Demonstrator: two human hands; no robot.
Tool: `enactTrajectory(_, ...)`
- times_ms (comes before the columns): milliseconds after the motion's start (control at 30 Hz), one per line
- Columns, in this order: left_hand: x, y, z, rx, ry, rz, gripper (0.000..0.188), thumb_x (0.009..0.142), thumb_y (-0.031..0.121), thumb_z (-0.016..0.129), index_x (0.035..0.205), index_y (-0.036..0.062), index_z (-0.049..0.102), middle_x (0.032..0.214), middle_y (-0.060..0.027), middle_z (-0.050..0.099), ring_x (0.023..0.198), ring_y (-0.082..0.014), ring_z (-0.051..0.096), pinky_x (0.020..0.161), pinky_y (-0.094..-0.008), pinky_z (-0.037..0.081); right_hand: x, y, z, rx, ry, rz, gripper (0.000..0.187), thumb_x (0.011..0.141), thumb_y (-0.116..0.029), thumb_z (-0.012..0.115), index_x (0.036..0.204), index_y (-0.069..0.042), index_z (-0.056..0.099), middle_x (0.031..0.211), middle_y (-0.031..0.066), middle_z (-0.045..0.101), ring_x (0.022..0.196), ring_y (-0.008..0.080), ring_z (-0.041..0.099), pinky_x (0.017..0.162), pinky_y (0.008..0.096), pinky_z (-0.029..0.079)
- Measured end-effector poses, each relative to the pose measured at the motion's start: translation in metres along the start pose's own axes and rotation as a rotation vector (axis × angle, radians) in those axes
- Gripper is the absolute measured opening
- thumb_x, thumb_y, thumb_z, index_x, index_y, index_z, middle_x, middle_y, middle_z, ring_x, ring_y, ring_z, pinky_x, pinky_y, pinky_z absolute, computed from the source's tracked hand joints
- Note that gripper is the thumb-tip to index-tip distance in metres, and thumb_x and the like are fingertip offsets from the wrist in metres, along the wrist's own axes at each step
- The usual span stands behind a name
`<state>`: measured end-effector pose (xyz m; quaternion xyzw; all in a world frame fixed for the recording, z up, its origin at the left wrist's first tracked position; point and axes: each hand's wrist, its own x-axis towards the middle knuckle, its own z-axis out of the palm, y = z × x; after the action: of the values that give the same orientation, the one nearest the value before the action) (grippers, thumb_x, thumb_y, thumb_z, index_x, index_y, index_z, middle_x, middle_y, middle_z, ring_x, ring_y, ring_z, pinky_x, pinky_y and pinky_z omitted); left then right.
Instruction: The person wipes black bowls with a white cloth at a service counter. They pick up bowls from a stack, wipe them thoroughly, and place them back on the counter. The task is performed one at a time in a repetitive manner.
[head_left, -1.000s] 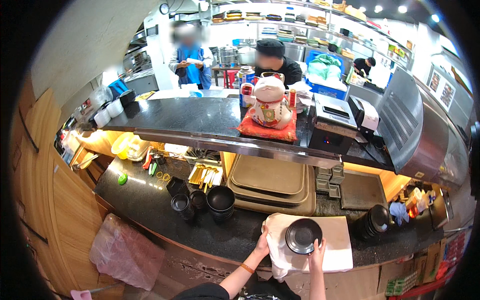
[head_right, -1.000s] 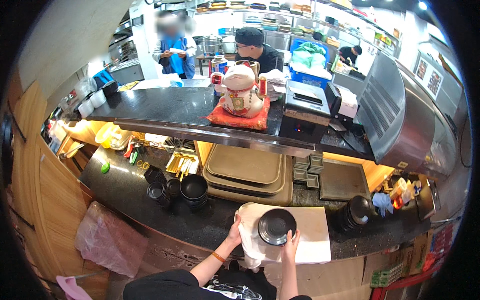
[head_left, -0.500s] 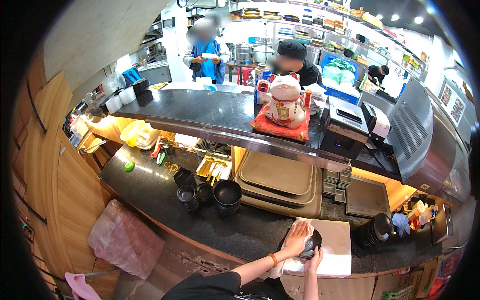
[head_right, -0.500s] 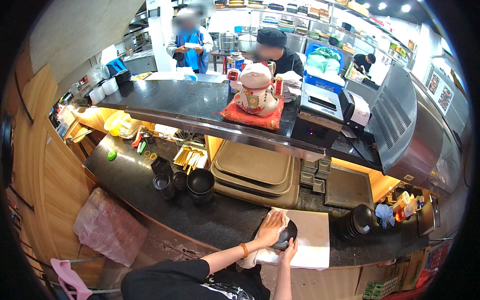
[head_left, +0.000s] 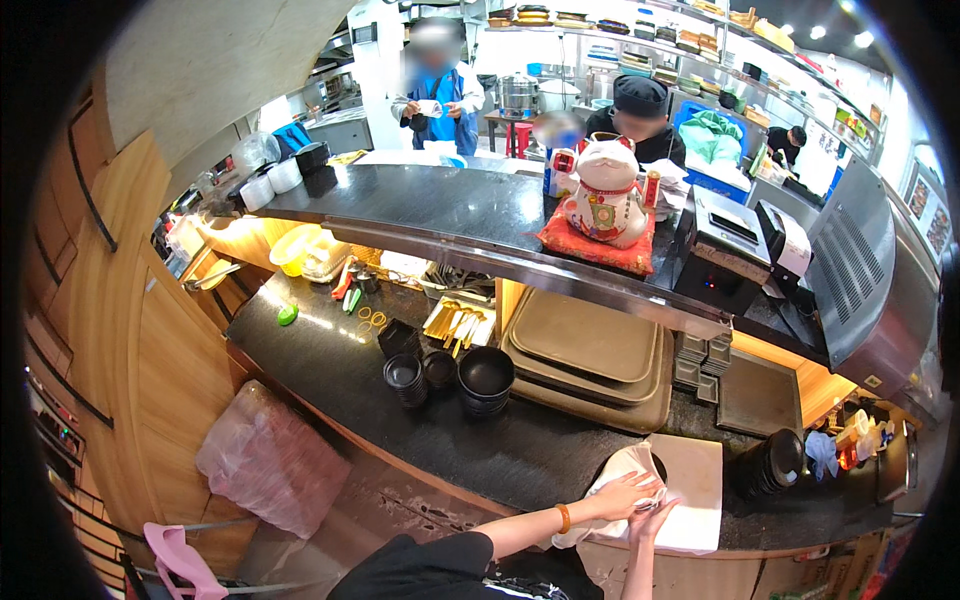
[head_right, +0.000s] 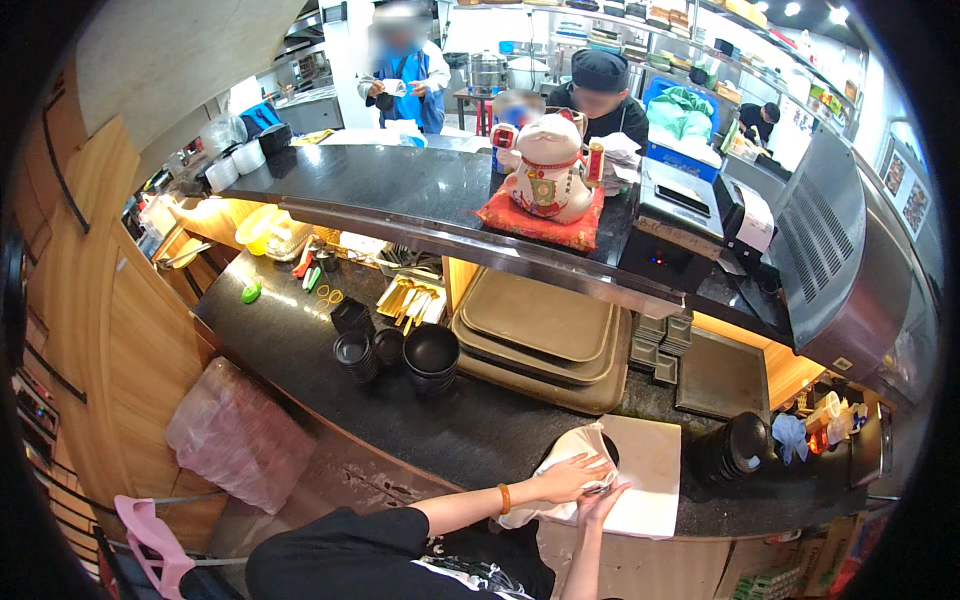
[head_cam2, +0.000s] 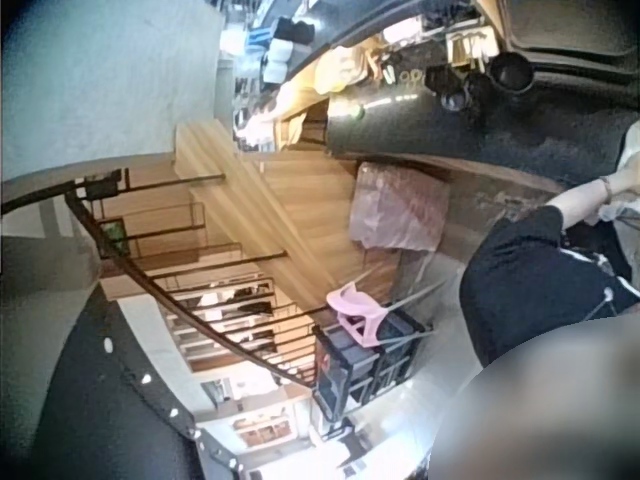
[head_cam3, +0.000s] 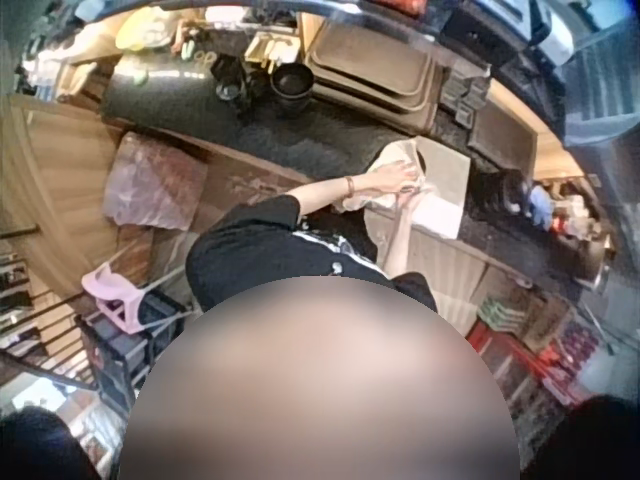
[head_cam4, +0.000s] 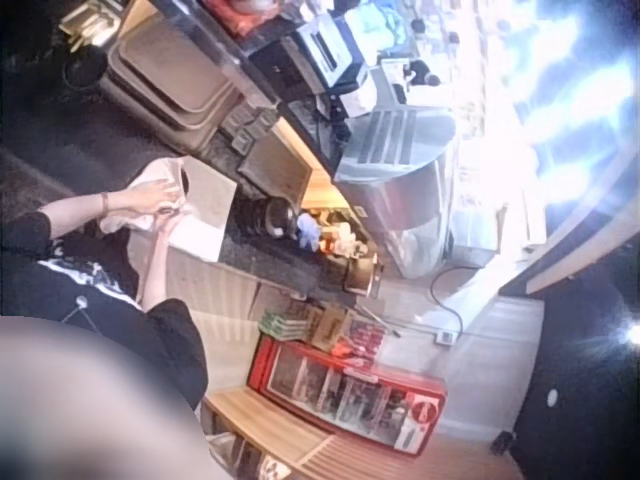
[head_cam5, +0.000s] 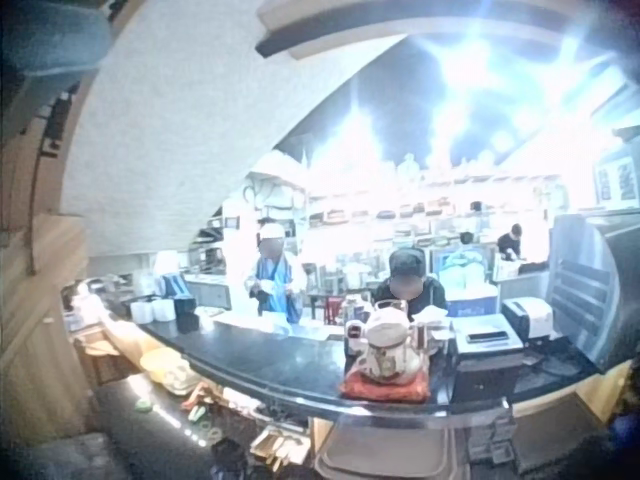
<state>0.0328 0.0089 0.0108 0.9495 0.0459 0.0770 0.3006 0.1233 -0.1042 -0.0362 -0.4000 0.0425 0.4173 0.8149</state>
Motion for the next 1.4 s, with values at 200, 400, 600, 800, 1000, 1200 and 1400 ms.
enactTrajectory(200,-0.039,-0.019,-0.021,0.027,-0.066,0.240,0.062,0.080,0.012,0.048,0.139,0.0183,0.031,0.145,-0.0061,0.030,0.135,-0.0270,0.024,0.110,-0.0429,0.020,-0.001,-0.006,0.006,-0.232,-0.018,-0.006,0.051,0.091,-0.036,0.051,0.132,-0.012,0.032,0.121,0.0113,0.048,0.094,0.0276,0.059,0.065,0.0422,0.055)
enactTrajectory(400,-0.044,-0.052,-0.033,0.010,0.099,0.031,0.066,0.077,0.004,0.047,0.139,0.0017,0.025,0.145,-0.0127,0.025,0.136,-0.0273,0.020,0.112,-0.0403,0.017,-0.004,-0.005,0.021,-0.178,0.055,-0.011,0.048,0.092,-0.037,0.048,0.130,-0.011,0.035,0.122,0.0146,0.047,0.101,0.0323,0.057,0.072,0.0514,0.054)
enactTrajectory(600,0.004,-0.028,-0.014,0.273,0.266,-0.153,0.064,0.080,0.015,0.047,0.140,0.0101,0.028,0.146,-0.0129,0.026,0.137,-0.0270,0.017,0.111,-0.0464,0.010,-0.003,-0.010,0.017,-0.157,0.048,0.033,0.039,0.093,-0.037,0.043,0.125,-0.014,0.042,0.120,0.0116,0.052,0.102,0.0312,0.058,0.074,0.0523,0.053)
enactTrajectory(800,0.037,-0.006,0.019,0.156,0.091,-0.063,0.057,0.086,0.022,0.043,0.138,0.0053,0.029,0.143,-0.0130,0.031,0.134,-0.0287,0.025,0.110,-0.0417,0.019,0.007,-0.001,0.000,-0.039,-0.040,0.020,0.050,0.093,-0.046,0.038,0.129,-0.011,0.036,0.126,0.0136,0.047,0.109,0.0306,0.053,0.082,0.0495,0.050)
enactTrajectory(1000,0.012,0.004,-0.004,0.037,-0.086,0.148,0.055,0.086,0.023,0.044,0.138,0.0118,0.032,0.142,-0.0111,0.033,0.133,-0.0284,0.028,0.110,-0.0425,0.020,-0.002,-0.006,0.005,0.071,0.098,-0.023,0.064,0.090,-0.058,0.033,0.126,-0.005,0.037,0.124,0.0136,0.046,0.112,0.0256,0.050,0.089,0.0392,0.047)
enactTrajectory(1200,-0.023,-0.007,-0.033,-0.094,-0.241,0.349,0.070,0.069,0.006,0.050,0.137,0.0235,0.038,0.145,-0.0083,0.029,0.134,-0.0290,0.026,0.110,-0.0434,0.020,0.016,-0.004,-0.025,-0.211,-0.104,0.025,0.056,0.093,-0.046,0.041,0.130,-0.004,0.039,0.131,0.0105,0.042,0.116,0.0233,0.044,0.096,0.0379,0.038)
enactTrajectory(1400,-0.035,-0.022,-0.038,-0.183,-0.208,0.316,0.067,0.072,0.000,0.044,0.136,0.0190,0.039,0.143,-0.0127,0.032,0.132,-0.0323,0.028,0.109,-0.0421,0.022,0.008,-0.005,0.005,-0.189,0.021,-0.095,0.042,0.096,-0.033,0.043,0.126,-0.003,0.043,0.117,0.0077,0.054,0.105,0.0182,0.053,0.090,0.0339,0.043)
